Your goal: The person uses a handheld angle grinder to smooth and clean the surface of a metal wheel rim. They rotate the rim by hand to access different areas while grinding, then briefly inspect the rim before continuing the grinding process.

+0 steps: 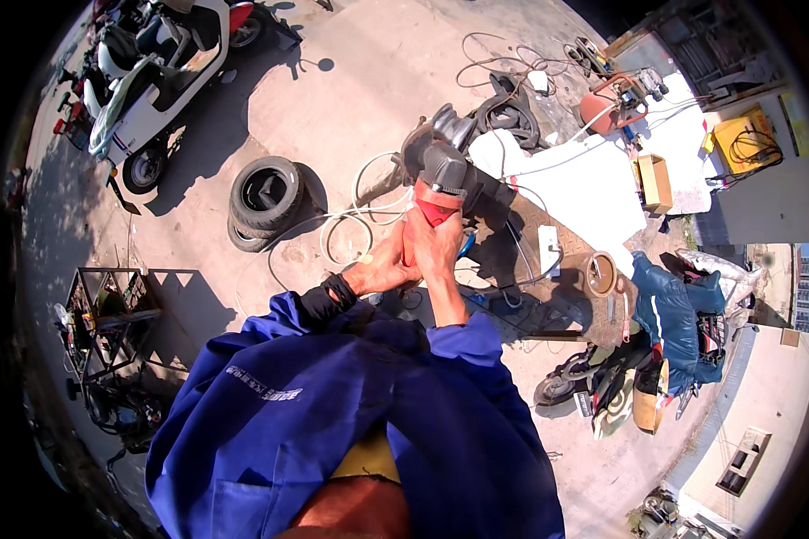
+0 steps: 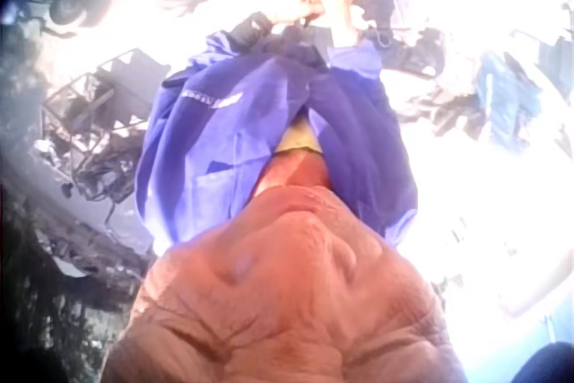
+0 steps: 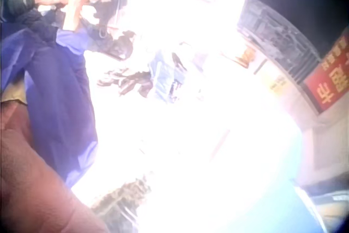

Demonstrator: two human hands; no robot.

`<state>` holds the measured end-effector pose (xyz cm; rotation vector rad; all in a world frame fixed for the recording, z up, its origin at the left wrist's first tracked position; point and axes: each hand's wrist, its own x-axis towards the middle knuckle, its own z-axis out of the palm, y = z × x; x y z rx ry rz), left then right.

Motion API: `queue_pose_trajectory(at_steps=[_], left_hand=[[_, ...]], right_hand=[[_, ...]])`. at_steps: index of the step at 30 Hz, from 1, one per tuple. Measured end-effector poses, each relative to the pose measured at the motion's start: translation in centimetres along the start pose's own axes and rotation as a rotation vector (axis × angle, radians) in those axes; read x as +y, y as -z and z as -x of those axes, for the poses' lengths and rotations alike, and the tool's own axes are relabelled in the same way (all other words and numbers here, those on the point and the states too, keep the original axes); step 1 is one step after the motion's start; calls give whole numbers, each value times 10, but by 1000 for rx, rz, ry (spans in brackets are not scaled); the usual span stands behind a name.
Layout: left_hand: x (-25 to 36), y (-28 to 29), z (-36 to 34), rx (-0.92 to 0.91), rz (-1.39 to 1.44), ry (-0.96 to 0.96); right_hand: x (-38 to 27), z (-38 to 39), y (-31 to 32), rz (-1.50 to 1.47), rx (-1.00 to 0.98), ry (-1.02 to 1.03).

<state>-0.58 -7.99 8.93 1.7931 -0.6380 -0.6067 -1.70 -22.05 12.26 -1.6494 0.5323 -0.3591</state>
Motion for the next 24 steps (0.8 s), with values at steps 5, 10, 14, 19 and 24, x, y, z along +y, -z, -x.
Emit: queue_pose_trajectory(at_steps=[5, 10, 14, 19, 24], left_hand=[[-9, -1, 20, -46, 31, 26], [-13, 0, 35, -110, 61, 88], [-18, -3, 35, -113, 58, 77], [11, 10, 10, -49, -20, 35], [34, 23, -23, -40, 12, 32]], right_hand=[[8, 26, -7, -5, 25, -44], [9, 45, -14, 69, 66, -41], [8, 46, -12, 43, 61, -76], [-13, 15, -6, -27, 41, -8], [-34, -23, 1, -50, 5, -16]])
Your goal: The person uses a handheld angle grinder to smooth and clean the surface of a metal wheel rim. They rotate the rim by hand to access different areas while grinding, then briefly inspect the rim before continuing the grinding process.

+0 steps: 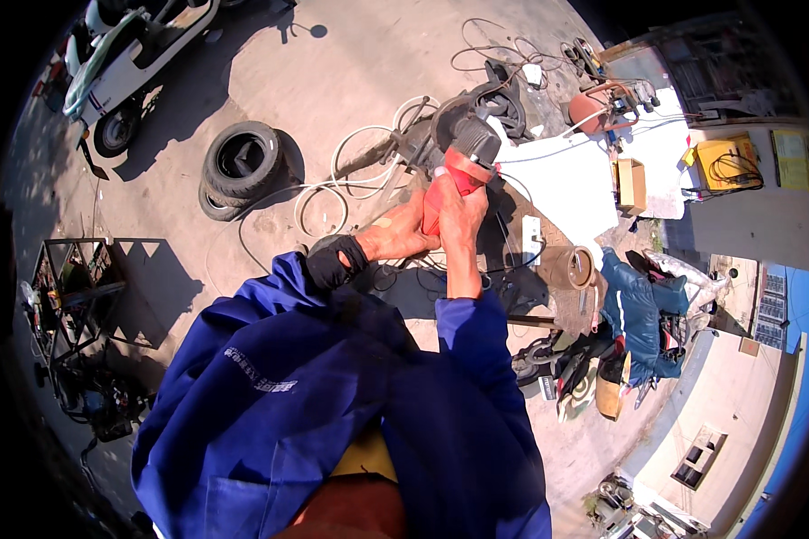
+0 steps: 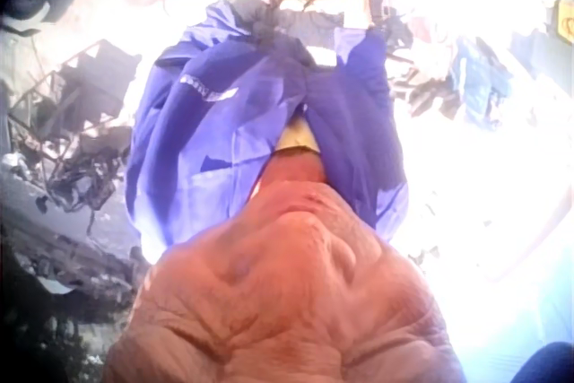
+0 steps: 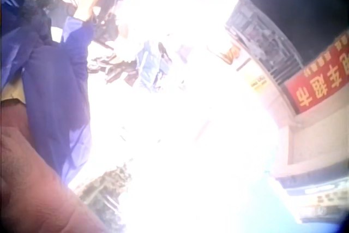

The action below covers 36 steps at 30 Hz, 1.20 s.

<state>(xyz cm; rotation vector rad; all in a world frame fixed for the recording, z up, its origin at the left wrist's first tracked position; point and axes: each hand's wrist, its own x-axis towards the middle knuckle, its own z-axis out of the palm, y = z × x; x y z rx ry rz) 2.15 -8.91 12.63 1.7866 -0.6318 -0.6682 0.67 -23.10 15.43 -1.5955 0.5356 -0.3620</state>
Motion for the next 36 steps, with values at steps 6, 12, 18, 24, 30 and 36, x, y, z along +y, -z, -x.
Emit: queue_pose_trajectory(at_steps=[6, 12, 18, 24, 30, 36], left_hand=[[-25, -17, 19, 3, -66, -48], [-60, -36, 47, 20, -107, -89], [-88, -56, 61, 5, -121, -20], [-97, -64, 73, -42, -158, 24], [-92, -62, 68, 43, -168, -38], [-55, -39, 54, 44, -193, -42]], right_hand=[[32, 24, 0, -25, 45, 10], [61, 59, -5, -33, 66, -3], [99, 74, 2, 6, 77, -19], [119, 82, 3, -11, 91, -56], [100, 79, 1, -28, 52, -46], [80, 58, 4, -96, 50, 1]])
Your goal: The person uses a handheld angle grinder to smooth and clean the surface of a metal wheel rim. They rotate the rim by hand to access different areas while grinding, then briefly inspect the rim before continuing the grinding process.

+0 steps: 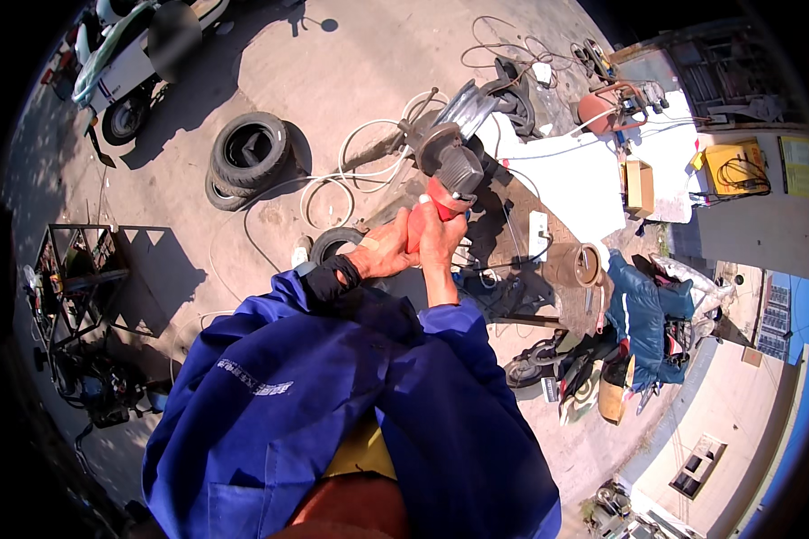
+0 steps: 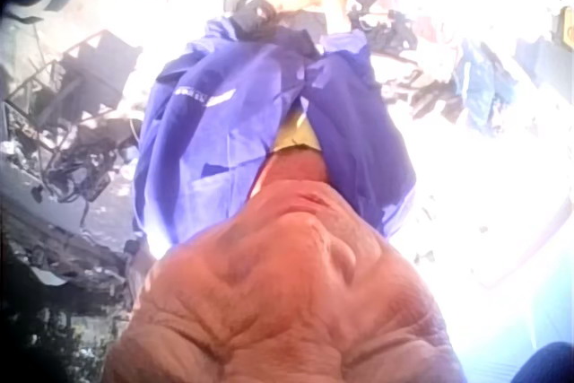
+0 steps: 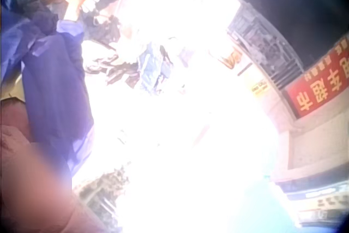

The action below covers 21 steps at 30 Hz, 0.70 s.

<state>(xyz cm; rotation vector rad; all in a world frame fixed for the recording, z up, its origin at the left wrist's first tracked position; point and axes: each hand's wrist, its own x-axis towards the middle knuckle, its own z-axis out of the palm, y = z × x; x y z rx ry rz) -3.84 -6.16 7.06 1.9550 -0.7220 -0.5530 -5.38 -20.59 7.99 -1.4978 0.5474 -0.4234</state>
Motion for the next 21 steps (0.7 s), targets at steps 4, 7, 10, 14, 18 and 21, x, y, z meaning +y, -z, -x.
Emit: queue_pose_trajectory(at_steps=[4, 7, 10, 14, 18, 21], left_hand=[[-1, -2, 2, 6, -34, -5], [-11, -12, 15, -15, -67, 14], [-21, -19, 26, -43, -131, 48], [-30, -19, 31, -53, -164, 24], [-8, 6, 23, 30, -183, -53], [6, 20, 4, -34, -239, 4]], right_hand=[[2, 6, 3, -93, -4, -74], [23, 14, 0, -202, 29, -71], [34, 30, -1, -247, 32, -141], [45, 35, -3, -348, 44, -214], [35, 22, -10, -389, 50, -127], [26, 1, -9, -376, 31, -88]])
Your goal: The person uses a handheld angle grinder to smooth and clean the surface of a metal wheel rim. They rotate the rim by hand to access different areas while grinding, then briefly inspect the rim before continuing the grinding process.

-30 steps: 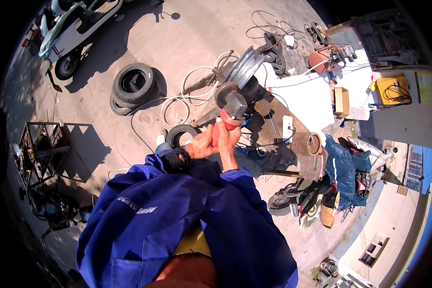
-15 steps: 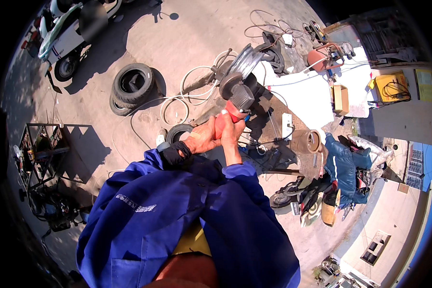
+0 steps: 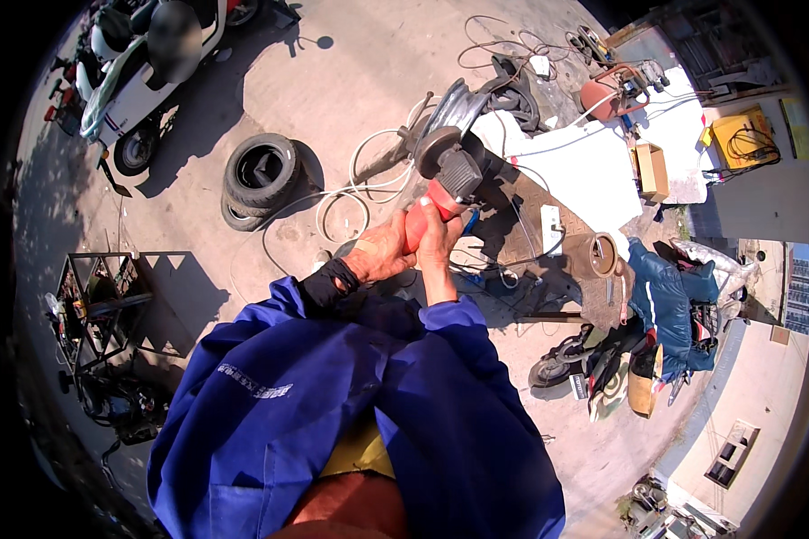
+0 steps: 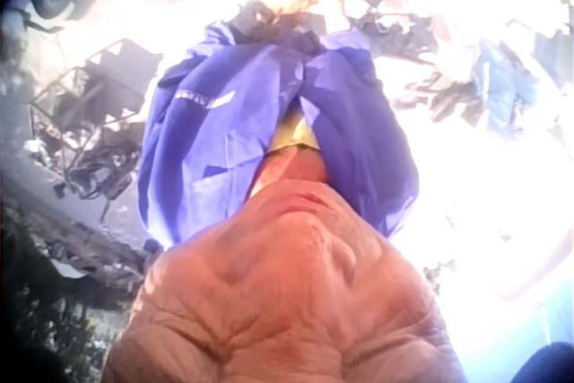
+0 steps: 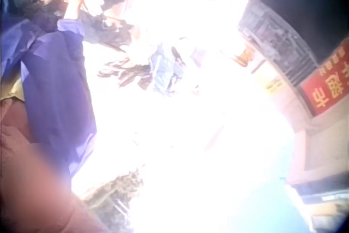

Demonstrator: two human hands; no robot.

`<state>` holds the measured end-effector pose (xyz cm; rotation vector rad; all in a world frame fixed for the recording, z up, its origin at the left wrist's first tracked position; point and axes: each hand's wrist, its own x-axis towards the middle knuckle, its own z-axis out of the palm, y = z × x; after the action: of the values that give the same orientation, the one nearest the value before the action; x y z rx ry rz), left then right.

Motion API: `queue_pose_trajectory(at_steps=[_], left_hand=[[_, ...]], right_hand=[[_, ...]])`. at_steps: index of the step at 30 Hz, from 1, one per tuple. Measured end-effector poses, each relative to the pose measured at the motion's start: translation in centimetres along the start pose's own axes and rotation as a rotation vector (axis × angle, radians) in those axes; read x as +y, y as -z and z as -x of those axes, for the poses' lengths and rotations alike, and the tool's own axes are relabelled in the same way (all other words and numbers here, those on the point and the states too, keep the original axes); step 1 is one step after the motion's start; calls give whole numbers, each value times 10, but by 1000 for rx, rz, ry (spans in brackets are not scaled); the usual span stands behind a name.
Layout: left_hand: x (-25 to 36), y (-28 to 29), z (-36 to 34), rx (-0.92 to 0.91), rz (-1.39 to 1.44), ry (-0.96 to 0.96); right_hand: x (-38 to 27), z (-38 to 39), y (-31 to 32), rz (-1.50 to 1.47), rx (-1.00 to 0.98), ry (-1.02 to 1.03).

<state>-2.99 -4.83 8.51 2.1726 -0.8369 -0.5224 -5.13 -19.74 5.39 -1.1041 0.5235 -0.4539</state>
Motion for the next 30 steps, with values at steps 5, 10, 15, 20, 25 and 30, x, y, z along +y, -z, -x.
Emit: queue_pose_trajectory(at_steps=[5, 10, 15, 20, 25, 30], left_hand=[[9, 2, -9, -1, 8, 2], [5, -27, 16, 2, 64, 61], [5, -33, 22, 75, 74, 54], [11, -25, 13, 62, 73, 117], [16, -15, 2, 62, 59, 139], [28, 7, -21, 32, 34, 156]], right_hand=[[-17, -10, -4, 21, -1, 1], [0, 17, 11, 60, 14, -50], [2, 16, 18, 165, -54, -69], [-2, -4, 12, 217, -92, -68], [-11, -12, 7, 274, -73, -97], [-33, -34, -11, 222, -83, -17]])
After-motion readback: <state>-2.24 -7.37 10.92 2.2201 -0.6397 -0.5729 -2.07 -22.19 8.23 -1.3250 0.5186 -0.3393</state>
